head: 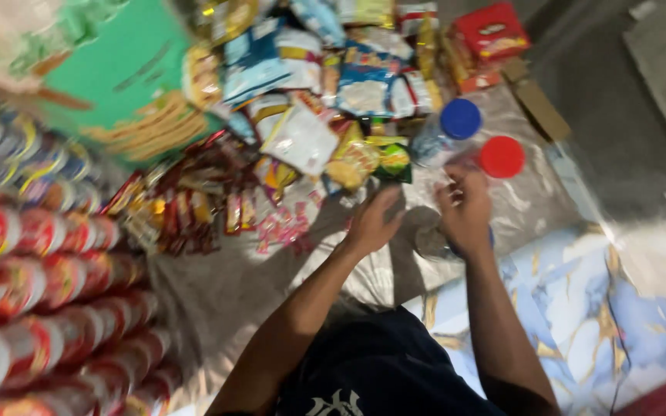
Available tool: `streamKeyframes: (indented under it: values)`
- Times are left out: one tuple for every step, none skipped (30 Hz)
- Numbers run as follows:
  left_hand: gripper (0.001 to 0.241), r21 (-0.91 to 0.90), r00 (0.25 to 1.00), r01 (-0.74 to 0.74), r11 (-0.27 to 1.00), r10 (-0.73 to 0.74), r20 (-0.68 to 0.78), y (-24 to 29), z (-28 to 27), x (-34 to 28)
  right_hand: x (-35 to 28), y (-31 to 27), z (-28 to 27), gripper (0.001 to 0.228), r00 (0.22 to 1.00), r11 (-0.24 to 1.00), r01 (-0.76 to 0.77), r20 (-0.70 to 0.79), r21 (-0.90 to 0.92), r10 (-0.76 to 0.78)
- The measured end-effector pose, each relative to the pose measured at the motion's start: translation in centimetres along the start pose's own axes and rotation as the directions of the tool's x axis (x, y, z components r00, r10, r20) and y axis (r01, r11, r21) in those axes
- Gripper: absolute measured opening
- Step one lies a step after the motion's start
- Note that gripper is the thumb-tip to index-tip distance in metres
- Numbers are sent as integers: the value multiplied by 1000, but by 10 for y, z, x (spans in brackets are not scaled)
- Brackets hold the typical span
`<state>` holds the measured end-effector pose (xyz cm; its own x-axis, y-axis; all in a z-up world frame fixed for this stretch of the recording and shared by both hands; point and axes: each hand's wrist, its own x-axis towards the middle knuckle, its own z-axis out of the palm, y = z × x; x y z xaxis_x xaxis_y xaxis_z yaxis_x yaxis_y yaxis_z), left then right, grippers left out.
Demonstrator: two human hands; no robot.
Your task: Organizing various food items including cup noodles, snack bags, and candies on a storage table.
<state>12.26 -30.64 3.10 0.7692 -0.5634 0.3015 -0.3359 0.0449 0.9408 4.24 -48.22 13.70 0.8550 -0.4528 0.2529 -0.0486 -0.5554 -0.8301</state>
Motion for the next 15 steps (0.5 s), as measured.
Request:
streamKeyframes:
  values:
    - [54, -13, 1000, -6, 1000, 7, 27, 8, 15, 24, 8, 7, -11, 32, 1000, 1000, -13, -25, -11, 13]
    - [61, 38, 995, -15, 999, 11, 101, 17, 32, 47, 16, 14, -25, 25, 990, 988, 0, -136, -156, -22]
    - [67, 88, 985, -30, 996, 15, 175, 26, 51, 70, 24, 22, -39, 19, 969, 954, -4, -238, -299, -71]
    - [67, 74, 980, -44, 996, 29, 198, 27, 70, 85, 33, 24, -49, 19, 963, 950, -19, -262, -311, -67]
    - [76, 81, 972, -94, 992, 74, 224, 28, 89, 100, 42, 26, -60, 28, 954, 959, -29, -296, -280, -57]
    - [85, 91, 962, -146, 985, 120, 244, 30, 107, 116, 53, 28, -70, 38, 944, 969, -32, -326, -246, -51]
    - [85, 79, 956, -162, 984, 136, 261, 28, 122, 126, 59, 52, -76, 38, 936, 966, -40, -348, -254, -53]
    - [97, 112, 950, -193, 975, 158, 268, 25, 137, 132, 63, 77, -81, 43, 942, 958, -62, -334, -279, -36]
    - [108, 144, 945, -225, 964, 180, 275, 23, 152, 139, 66, 103, -86, 48, 947, 949, -84, -321, -303, -19]
    - [108, 134, 939, -234, 963, 188, 287, 21, 161, 141, 67, 136, -84, 48, 942, 947, -93, -336, -308, -17]
    - [116, 202, 951, -171, 964, 108, 290, 19, 170, 143, 68, 169, -83, 55, 941, 942, -56, -333, -331, -61]
    - [123, 272, 959, -108, 956, 27, 283, 17, 177, 147, 71, 201, -80, 61, 939, 936, -15, -325, -353, -107]
    - [123, 267, 955, -118, 957, 36, 293, 20, 181, 150, 72, 215, -79, 61, 935, 934, -21, -337, -357, -108]
    - [126, 351, 960, -28, 936, -72, 270, 22, 184, 150, 69, 228, -76, 64, 943, 948, -123, -333, -293, 19]
    - [129, 432, 955, 60, 900, -178, 238, 25, 186, 149, 66, 241, -73, 68, 936, 947, -226, -320, -230, 146]
